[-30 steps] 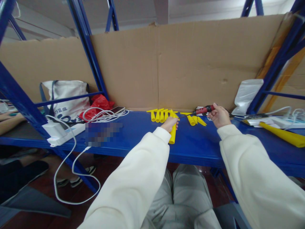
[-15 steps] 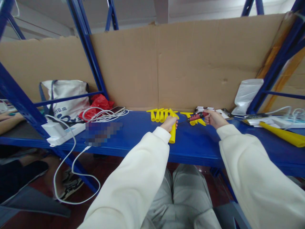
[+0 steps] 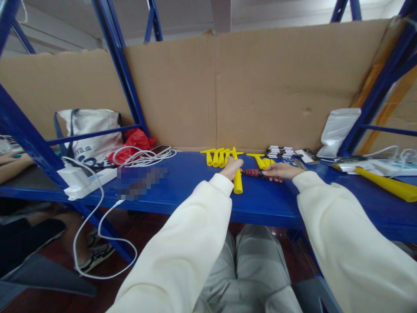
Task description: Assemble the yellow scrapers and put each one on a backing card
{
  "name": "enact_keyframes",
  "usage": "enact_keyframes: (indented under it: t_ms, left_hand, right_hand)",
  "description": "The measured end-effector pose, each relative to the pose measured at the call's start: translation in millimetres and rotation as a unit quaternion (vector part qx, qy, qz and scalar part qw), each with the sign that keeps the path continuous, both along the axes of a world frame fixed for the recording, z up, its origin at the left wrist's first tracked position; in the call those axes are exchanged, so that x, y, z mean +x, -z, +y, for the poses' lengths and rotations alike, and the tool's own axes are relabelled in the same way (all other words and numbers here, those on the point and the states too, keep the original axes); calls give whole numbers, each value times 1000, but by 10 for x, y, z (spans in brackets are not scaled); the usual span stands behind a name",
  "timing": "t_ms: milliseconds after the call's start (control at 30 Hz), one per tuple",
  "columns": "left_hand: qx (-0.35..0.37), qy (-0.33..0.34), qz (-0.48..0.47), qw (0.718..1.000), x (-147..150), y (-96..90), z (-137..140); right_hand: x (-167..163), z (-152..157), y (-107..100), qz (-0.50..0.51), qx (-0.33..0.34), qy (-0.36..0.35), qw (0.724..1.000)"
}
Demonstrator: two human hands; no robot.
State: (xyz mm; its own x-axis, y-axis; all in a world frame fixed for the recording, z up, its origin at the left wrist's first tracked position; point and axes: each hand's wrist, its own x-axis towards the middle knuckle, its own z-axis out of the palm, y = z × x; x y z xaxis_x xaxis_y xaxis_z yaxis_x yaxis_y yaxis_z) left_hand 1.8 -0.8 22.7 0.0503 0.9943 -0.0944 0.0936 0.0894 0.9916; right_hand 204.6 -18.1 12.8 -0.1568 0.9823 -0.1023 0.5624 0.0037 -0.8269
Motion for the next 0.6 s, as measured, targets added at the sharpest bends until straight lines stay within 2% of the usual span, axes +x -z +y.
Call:
enact_keyframes:
  t_ms: [100,267,333,400,467,533,600]
  left_hand:
    - [49,-2,28,998,8,55,37]
    - [136,97,122,978,-1,155,91]
    - [171,107,150,968,-11,175,108]
    - [196,104,164,961,-19,183,121]
    - [205,99,170,959,-22,185,133]
    - [214,99,174,956,-21,182,143]
    - [230,101,181,951,-19,178,150]
  right_hand:
    - [22,10,14,11,5,-1,1000]
    - [49,35,51,11,14,-1,1000]
    - [73,63,47,-3,30,21,999]
    - [136,105,30,-24,64,75,995]
    - [257,155,9,-64,128,163,976]
    - [438,201,6,-134,217,252,933]
    - [659,242,38,-203,250,324,889]
